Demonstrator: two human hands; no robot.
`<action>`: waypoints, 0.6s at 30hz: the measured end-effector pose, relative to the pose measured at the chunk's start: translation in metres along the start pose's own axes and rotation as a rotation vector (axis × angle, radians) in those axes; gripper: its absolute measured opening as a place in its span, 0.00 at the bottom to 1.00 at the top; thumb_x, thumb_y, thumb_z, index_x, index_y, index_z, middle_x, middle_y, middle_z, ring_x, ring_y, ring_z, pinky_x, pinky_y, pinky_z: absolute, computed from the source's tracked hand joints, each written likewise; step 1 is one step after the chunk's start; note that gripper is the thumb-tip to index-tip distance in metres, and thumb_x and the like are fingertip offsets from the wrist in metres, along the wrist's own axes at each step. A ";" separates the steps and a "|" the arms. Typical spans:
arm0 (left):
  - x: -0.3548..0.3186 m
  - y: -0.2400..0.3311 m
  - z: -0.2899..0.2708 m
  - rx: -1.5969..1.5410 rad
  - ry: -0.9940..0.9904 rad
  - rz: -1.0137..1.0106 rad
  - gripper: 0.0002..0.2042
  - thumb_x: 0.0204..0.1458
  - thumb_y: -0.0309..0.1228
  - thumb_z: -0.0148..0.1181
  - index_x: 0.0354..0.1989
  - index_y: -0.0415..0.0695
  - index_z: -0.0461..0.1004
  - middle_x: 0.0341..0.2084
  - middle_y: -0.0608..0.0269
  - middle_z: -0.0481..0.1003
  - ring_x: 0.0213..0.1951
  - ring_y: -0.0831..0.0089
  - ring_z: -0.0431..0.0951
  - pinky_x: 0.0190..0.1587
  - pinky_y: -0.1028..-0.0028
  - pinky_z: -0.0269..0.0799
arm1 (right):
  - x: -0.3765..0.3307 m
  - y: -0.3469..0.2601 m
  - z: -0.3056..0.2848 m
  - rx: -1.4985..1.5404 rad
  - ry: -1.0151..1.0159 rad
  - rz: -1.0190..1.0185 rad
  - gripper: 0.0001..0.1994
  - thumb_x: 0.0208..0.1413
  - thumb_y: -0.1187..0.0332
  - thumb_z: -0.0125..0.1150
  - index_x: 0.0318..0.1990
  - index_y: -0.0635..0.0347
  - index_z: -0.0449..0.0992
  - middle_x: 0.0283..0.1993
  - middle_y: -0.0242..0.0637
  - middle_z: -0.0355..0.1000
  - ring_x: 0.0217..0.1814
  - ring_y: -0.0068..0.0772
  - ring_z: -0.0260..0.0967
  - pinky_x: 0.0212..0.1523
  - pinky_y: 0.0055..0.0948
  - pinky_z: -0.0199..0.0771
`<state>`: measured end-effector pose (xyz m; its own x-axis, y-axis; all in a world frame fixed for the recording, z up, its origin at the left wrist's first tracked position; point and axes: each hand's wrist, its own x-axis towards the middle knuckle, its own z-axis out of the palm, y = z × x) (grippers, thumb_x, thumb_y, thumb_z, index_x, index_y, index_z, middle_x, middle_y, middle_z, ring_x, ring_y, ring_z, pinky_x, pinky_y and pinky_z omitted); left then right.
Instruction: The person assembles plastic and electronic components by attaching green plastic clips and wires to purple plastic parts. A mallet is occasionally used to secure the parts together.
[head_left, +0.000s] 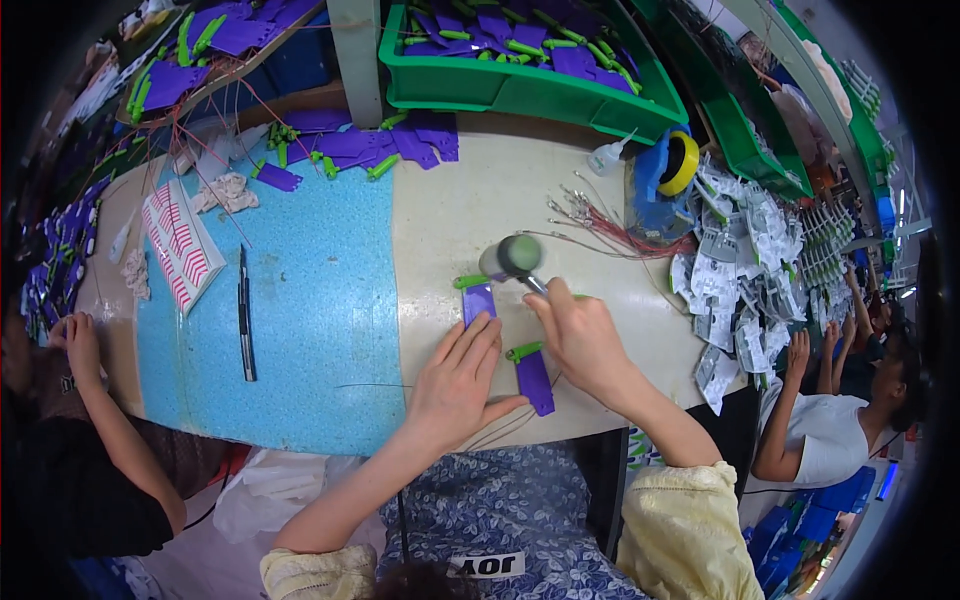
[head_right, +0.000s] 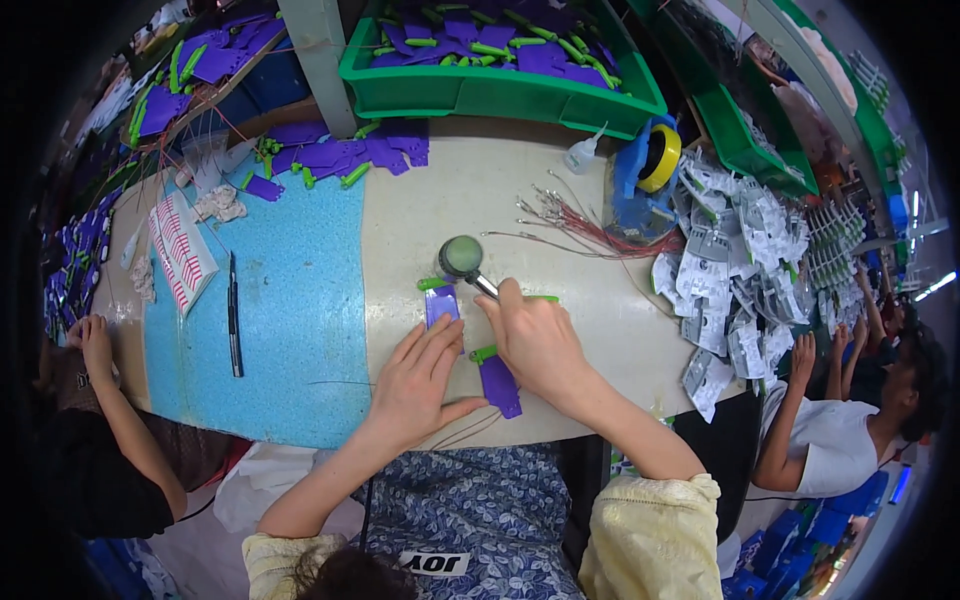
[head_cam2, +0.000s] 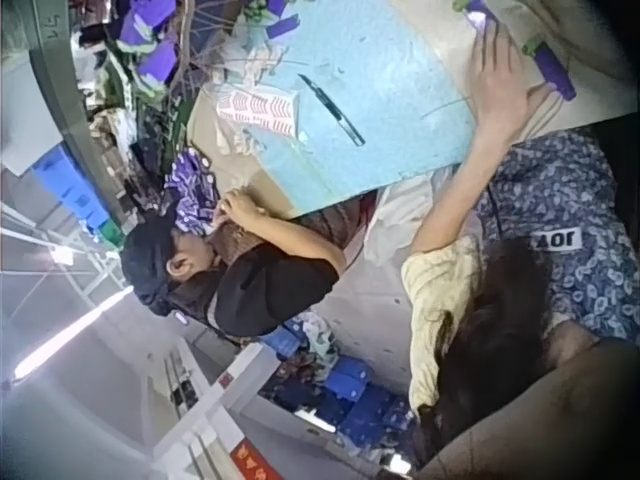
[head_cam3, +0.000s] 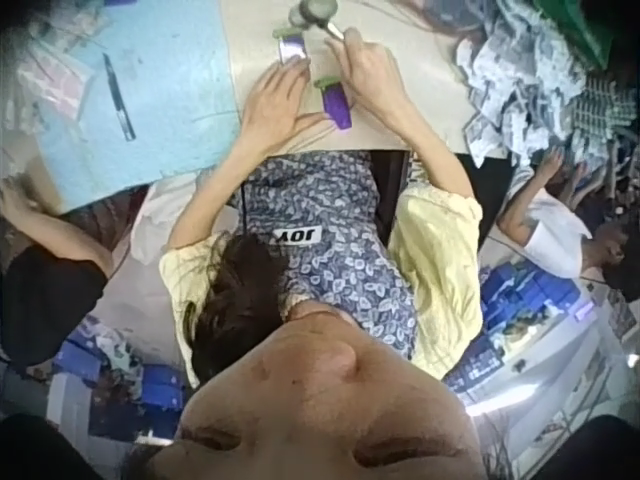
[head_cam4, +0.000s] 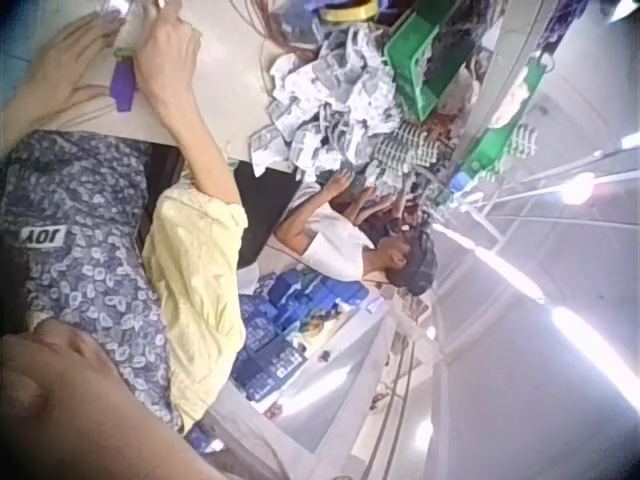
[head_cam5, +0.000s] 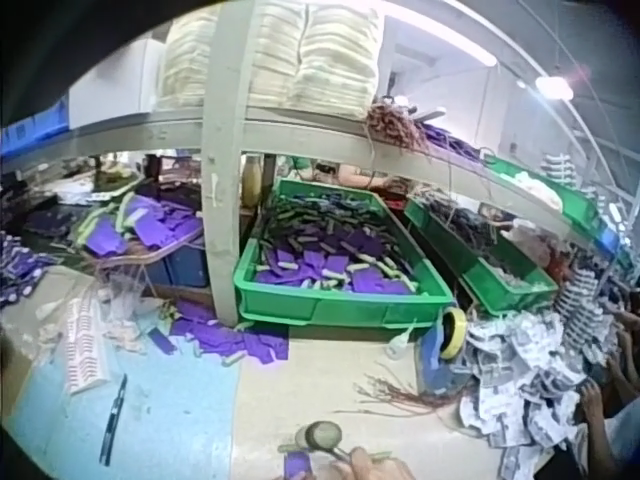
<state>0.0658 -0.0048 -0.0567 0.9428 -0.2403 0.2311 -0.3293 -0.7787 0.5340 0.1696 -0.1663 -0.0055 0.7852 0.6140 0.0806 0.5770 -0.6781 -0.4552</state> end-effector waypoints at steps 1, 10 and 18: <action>-0.001 0.000 0.000 -0.001 0.002 0.006 0.35 0.49 0.53 0.61 0.50 0.28 0.71 0.57 0.47 0.67 0.65 0.56 0.62 0.68 0.59 0.53 | -0.003 -0.012 -0.009 0.067 0.076 -0.017 0.13 0.63 0.66 0.55 0.33 0.69 0.64 0.14 0.50 0.66 0.17 0.55 0.70 0.16 0.44 0.67; 0.021 0.010 0.007 -0.056 0.288 -0.182 0.25 0.49 0.40 0.67 0.46 0.31 0.69 0.54 0.43 0.66 0.57 0.48 0.65 0.59 0.56 0.61 | 0.006 0.009 -0.006 -0.036 0.173 0.241 0.14 0.64 0.64 0.51 0.33 0.68 0.65 0.19 0.56 0.70 0.21 0.62 0.70 0.22 0.53 0.68; 0.062 -0.005 -0.008 -0.480 0.405 -0.669 0.28 0.48 0.16 0.61 0.58 0.31 0.58 0.46 0.38 0.70 0.46 0.49 0.75 0.50 0.61 0.71 | -0.021 0.075 0.011 -0.355 0.519 0.311 0.14 0.55 0.68 0.60 0.44 0.69 0.70 0.42 0.53 0.66 0.45 0.53 0.62 0.46 0.46 0.63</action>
<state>0.1253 -0.0105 -0.0385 0.8844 0.4658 -0.0289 0.2070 -0.3362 0.9188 0.1941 -0.2261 -0.0512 0.8805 0.1579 0.4469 0.2775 -0.9361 -0.2161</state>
